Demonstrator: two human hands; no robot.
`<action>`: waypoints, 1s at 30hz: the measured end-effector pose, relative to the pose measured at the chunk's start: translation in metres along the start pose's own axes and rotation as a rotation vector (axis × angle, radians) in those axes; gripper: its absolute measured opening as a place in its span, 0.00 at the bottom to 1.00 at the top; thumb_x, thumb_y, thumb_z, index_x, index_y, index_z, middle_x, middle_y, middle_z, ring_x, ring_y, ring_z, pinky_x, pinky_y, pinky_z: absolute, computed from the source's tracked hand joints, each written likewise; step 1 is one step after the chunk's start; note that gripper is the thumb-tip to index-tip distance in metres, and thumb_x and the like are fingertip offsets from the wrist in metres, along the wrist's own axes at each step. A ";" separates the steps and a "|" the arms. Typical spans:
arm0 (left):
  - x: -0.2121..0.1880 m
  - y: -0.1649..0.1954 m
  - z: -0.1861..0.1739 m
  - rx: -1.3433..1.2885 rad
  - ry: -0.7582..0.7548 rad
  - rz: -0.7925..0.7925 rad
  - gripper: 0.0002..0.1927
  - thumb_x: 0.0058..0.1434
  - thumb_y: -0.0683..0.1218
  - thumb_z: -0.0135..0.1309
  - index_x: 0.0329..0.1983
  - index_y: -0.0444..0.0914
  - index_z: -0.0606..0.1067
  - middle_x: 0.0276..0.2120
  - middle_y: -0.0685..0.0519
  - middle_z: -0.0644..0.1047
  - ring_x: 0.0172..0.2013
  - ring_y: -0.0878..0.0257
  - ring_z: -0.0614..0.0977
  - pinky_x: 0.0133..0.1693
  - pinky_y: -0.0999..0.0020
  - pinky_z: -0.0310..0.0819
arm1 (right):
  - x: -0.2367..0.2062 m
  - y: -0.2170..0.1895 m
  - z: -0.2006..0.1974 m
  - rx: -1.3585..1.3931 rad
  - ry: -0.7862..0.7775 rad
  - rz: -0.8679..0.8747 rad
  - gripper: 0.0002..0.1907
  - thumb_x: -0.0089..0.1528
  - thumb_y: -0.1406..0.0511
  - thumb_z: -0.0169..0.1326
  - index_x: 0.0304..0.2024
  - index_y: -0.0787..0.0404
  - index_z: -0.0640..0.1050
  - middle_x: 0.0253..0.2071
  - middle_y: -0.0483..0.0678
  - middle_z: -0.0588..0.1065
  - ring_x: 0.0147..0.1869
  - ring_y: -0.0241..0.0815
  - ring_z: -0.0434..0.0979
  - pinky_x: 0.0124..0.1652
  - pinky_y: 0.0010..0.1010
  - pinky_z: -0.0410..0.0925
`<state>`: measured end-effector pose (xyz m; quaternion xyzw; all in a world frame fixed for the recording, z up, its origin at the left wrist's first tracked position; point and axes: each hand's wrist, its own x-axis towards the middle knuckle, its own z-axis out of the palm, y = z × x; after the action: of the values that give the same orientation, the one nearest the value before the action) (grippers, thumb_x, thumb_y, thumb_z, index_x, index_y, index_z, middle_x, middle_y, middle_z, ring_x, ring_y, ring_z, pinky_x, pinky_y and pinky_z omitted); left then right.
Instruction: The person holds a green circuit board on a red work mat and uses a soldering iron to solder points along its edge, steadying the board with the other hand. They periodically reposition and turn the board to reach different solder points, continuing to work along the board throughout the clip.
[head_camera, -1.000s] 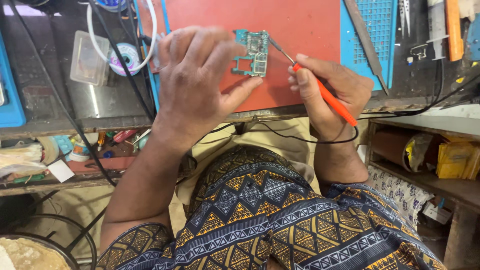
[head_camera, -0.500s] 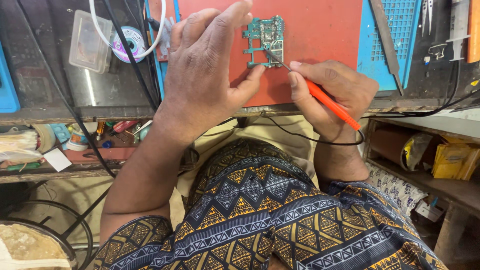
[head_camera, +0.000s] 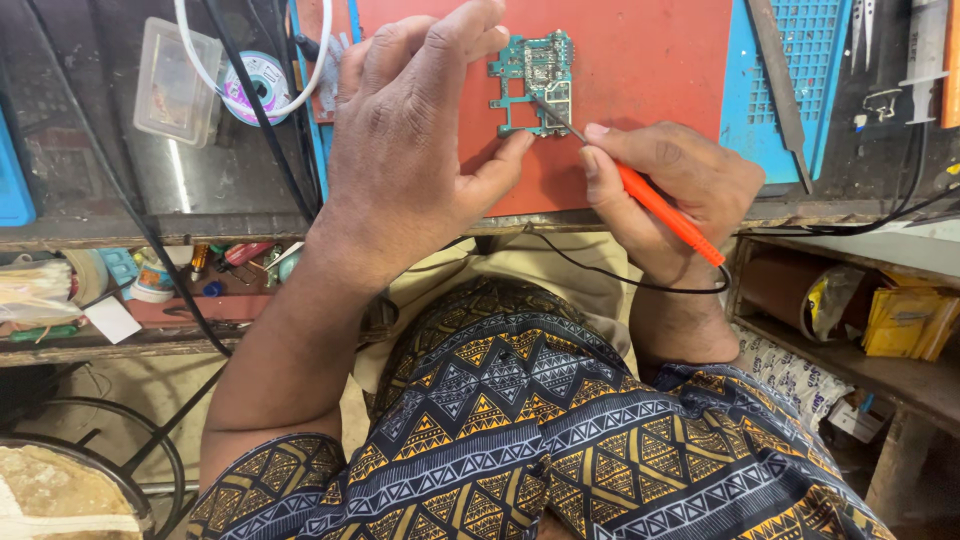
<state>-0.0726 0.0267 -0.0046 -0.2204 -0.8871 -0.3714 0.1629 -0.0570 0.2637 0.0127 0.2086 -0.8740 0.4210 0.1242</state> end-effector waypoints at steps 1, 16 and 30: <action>0.000 -0.001 0.000 0.000 -0.001 -0.001 0.41 0.61 0.47 0.70 0.70 0.39 0.59 0.58 0.57 0.76 0.61 0.57 0.71 0.65 0.56 0.58 | 0.000 0.001 0.001 -0.014 -0.004 -0.011 0.08 0.67 0.74 0.66 0.49 0.65 0.83 0.31 0.51 0.78 0.31 0.38 0.77 0.33 0.24 0.67; 0.002 -0.003 0.001 0.020 -0.009 0.022 0.38 0.60 0.47 0.70 0.67 0.38 0.62 0.57 0.55 0.76 0.62 0.55 0.72 0.64 0.54 0.58 | -0.002 0.009 0.002 -0.124 -0.040 -0.173 0.13 0.67 0.74 0.69 0.52 0.64 0.82 0.41 0.51 0.80 0.39 0.44 0.82 0.40 0.29 0.74; -0.003 0.000 0.000 0.018 -0.028 0.001 0.37 0.62 0.47 0.69 0.69 0.38 0.61 0.58 0.55 0.76 0.63 0.55 0.70 0.68 0.53 0.56 | -0.006 0.006 0.002 -0.086 0.022 -0.212 0.13 0.67 0.75 0.67 0.53 0.65 0.80 0.39 0.52 0.79 0.38 0.45 0.82 0.38 0.30 0.74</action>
<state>-0.0702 0.0265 -0.0058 -0.2246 -0.8924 -0.3603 0.1528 -0.0544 0.2677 0.0050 0.2897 -0.8629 0.3696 0.1866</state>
